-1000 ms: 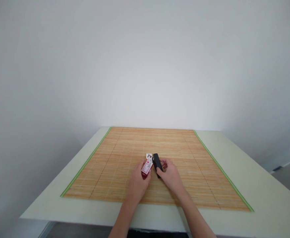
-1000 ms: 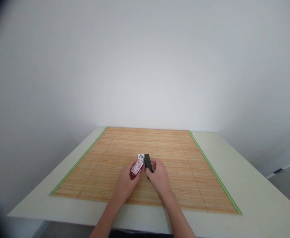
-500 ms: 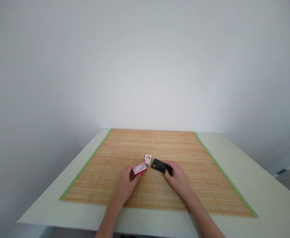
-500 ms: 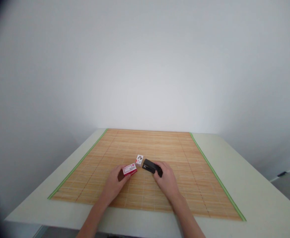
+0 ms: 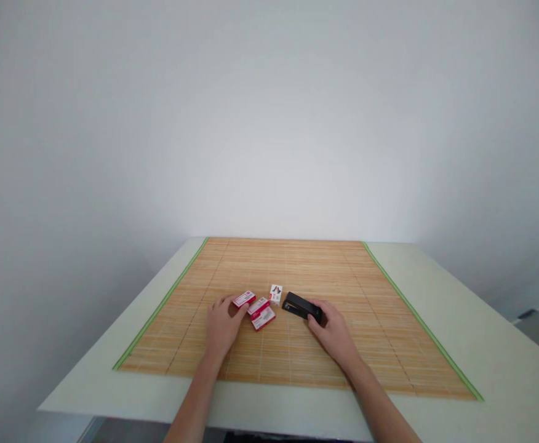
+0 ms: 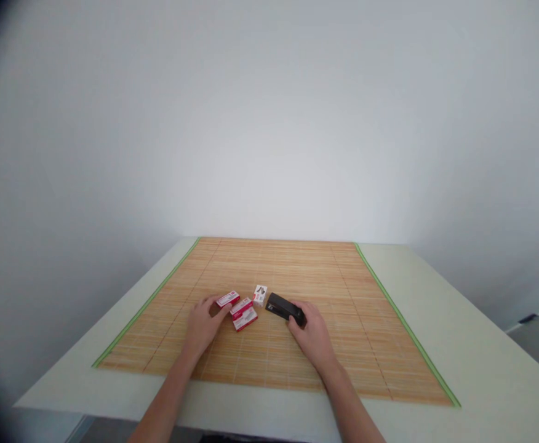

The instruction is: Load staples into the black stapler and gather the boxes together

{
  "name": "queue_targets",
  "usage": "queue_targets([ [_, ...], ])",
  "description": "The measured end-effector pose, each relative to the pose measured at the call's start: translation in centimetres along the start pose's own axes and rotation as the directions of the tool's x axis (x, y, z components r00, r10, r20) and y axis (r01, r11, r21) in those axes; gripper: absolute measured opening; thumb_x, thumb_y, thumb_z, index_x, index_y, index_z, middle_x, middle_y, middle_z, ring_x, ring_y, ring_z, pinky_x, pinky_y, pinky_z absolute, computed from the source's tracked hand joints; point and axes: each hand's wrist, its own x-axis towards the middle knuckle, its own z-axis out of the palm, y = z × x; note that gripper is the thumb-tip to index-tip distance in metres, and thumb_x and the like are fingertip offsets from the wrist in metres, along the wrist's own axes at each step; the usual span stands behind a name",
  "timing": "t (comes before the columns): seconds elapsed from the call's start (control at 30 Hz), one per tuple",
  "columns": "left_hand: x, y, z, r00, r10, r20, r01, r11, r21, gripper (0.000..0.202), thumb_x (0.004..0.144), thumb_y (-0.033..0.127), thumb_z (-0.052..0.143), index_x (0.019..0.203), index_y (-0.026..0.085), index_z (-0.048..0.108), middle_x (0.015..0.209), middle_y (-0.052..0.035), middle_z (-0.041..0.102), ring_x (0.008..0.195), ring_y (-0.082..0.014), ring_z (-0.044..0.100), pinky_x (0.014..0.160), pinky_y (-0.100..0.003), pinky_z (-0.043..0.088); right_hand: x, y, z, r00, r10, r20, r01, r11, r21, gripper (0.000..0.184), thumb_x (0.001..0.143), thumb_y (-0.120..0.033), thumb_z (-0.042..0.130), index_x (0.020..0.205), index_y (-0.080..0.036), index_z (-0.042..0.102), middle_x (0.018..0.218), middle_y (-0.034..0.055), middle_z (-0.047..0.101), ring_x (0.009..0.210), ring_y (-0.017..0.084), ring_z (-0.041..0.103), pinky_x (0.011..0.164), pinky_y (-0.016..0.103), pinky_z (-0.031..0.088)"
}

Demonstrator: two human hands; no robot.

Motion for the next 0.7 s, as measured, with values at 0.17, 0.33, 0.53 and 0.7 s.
queue_targets([
  [0.17, -1.5, 1.9, -0.2, 0.986, 0.148, -0.078, -0.145, 0.989, 0.039, 0.037, 0.095, 0.045, 0.058, 0.127, 0.027, 0.066, 0.131, -0.0096, 0.06, 0.121, -0.0302, 0.055, 0.107, -0.05, 0.043, -0.1, 0.3, 0.1, 1.0, 0.003, 0.01, -0.003, 1.0, 0.02, 0.038, 0.086, -0.026, 0.059, 0.123, -0.028, 0.066, 0.12, 0.0057, 0.07, 0.111, 0.026, 0.064, 0.101, 0.045, 0.05],
  [0.33, -2.5, 3.4, 0.3, 0.977, 0.21, 0.019, -0.211, 0.975, 0.063, 0.034, 0.091, 0.034, 0.063, 0.124, 0.032, 0.068, 0.137, -0.0076, 0.055, 0.126, -0.031, 0.05, 0.108, -0.053, 0.041, -0.1, -0.1, -0.2, 1.0, 0.017, 0.017, -0.018, 1.0, 0.022, 0.037, 0.087, -0.027, 0.059, 0.124, -0.027, 0.066, 0.119, 0.0057, 0.07, 0.111, 0.026, 0.064, 0.1, 0.044, 0.05],
  [0.53, -3.0, 3.0, -0.8, 0.969, 0.237, 0.076, -0.244, 0.963, 0.11, 0.026, 0.089, 0.021, 0.057, 0.108, 0.028, 0.071, 0.151, -0.0053, 0.048, 0.135, -0.0327, 0.042, 0.113, -0.055, 0.033, -0.1, -0.6, -0.6, 1.0, 0.029, 0.005, -0.029, 0.999, 0.04, 0.037, 0.086, -0.028, 0.06, 0.122, -0.028, 0.068, 0.118, 0.0048, 0.072, 0.109, 0.026, 0.065, 0.099, 0.043, 0.051],
  [0.7, -5.7, 2.4, -2.6, 0.973, 0.221, 0.06, -0.228, 0.962, 0.148, 0.015, 0.093, 0.031, 0.057, 0.102, 0.026, 0.067, 0.151, -0.0075, 0.049, 0.136, -0.0348, 0.04, 0.113, -0.057, 0.032, -0.1, -0.6, -0.6, 0.999, 0.042, 0.009, -0.043, 0.998, 0.054, 0.037, 0.085, -0.027, 0.06, 0.121, -0.027, 0.068, 0.117, 0.0058, 0.072, 0.109, 0.027, 0.065, 0.098, 0.043, 0.052],
])
